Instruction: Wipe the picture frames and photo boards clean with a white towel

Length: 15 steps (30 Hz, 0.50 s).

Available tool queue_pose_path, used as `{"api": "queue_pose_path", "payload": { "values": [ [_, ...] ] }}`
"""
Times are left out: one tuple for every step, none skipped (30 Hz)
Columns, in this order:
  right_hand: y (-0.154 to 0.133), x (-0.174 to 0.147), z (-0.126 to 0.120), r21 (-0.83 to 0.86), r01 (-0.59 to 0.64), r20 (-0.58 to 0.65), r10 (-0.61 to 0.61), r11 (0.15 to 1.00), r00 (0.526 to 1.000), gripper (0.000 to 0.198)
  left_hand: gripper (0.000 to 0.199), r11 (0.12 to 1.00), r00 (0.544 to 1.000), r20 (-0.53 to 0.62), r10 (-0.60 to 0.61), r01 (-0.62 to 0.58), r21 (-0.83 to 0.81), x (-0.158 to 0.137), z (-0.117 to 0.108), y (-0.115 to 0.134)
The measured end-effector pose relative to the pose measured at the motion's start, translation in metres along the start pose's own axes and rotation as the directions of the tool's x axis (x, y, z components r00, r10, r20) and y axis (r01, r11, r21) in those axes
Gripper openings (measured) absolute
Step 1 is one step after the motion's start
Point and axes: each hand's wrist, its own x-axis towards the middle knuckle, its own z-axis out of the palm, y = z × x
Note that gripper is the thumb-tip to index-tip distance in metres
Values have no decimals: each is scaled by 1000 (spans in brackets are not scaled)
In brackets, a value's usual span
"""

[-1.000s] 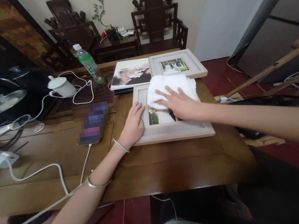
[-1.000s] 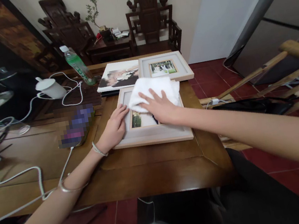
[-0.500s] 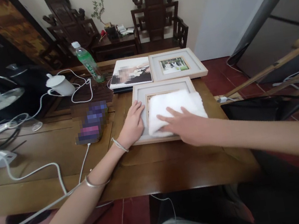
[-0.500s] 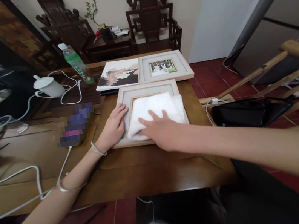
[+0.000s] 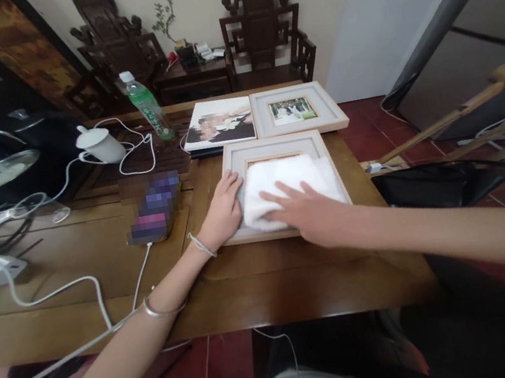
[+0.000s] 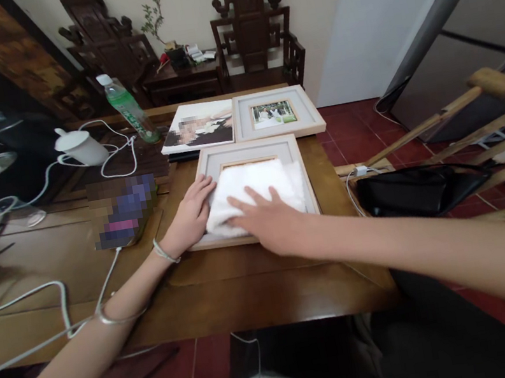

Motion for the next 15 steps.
{"api": "queue_pose_path", "payload": {
  "values": [
    [13, 10, 1, -16, -32, -32, 32, 999, 999, 88, 53, 1000, 1000, -2, 2, -2, -2, 0, 0, 0],
    [26, 20, 1, -39, -70, -63, 68, 997, 996, 89, 52, 1000, 1000, -5, 2, -2, -2, 0, 1, -1],
    [39, 30, 1, -68, -95, -116, 87, 993, 989, 89, 52, 1000, 1000, -8, 1, -1, 0, 0, 1, -1],
    [52, 40, 0, -106, -117, -171, 98, 988, 980, 89, 51, 1000, 1000, -10, 0, 0, 4, 0, 1, 0],
    [64, 49, -2, -139, -145, -205, 115, 980, 972, 87, 50, 1000, 1000, -11, -2, 2, 9, 0, 1, 0],
    [73, 56, -3, -166, -164, -221, 125, 973, 967, 85, 49, 1000, 1000, -12, -3, 3, 12, 0, 0, 0],
    [80, 62, -4, -184, -176, -213, 136, 967, 967, 83, 48, 1000, 1000, -11, -3, 3, 13, -1, 0, 0],
    [84, 66, -5, -194, -181, -190, 144, 964, 971, 81, 48, 1000, 1000, -11, -3, 3, 12, -1, 0, 0],
    [84, 68, -6, -196, -176, -159, 146, 965, 976, 80, 48, 1000, 1000, -11, -3, 3, 10, -1, 0, 0],
    [82, 67, -6, -192, -165, -127, 142, 968, 982, 80, 48, 1000, 1000, -13, -2, 2, 7, -1, 1, 0],
    [77, 64, -6, -182, -152, -99, 136, 971, 986, 81, 48, 1000, 1000, -15, -2, 2, 5, -1, 1, 0],
    [69, 59, -6, -167, -141, -76, 129, 976, 989, 82, 48, 1000, 1000, -18, -1, 1, 3, 0, 1, -1],
    [60, 52, -6, -142, -132, -53, 126, 981, 991, 83, 48, 1000, 1000, -22, -1, 1, 2, 0, 2, -1],
    [50, 43, -7, -109, -127, -27, 125, 986, 992, 83, 48, 1000, 1000, -23, -1, 1, 1, 0, 2, -1],
    [39, 33, -8, -69, -120, 2, 121, 990, 993, 83, 48, 1000, 1000, -23, 0, 0, 1, 0, 2, -1]
  ]
}}
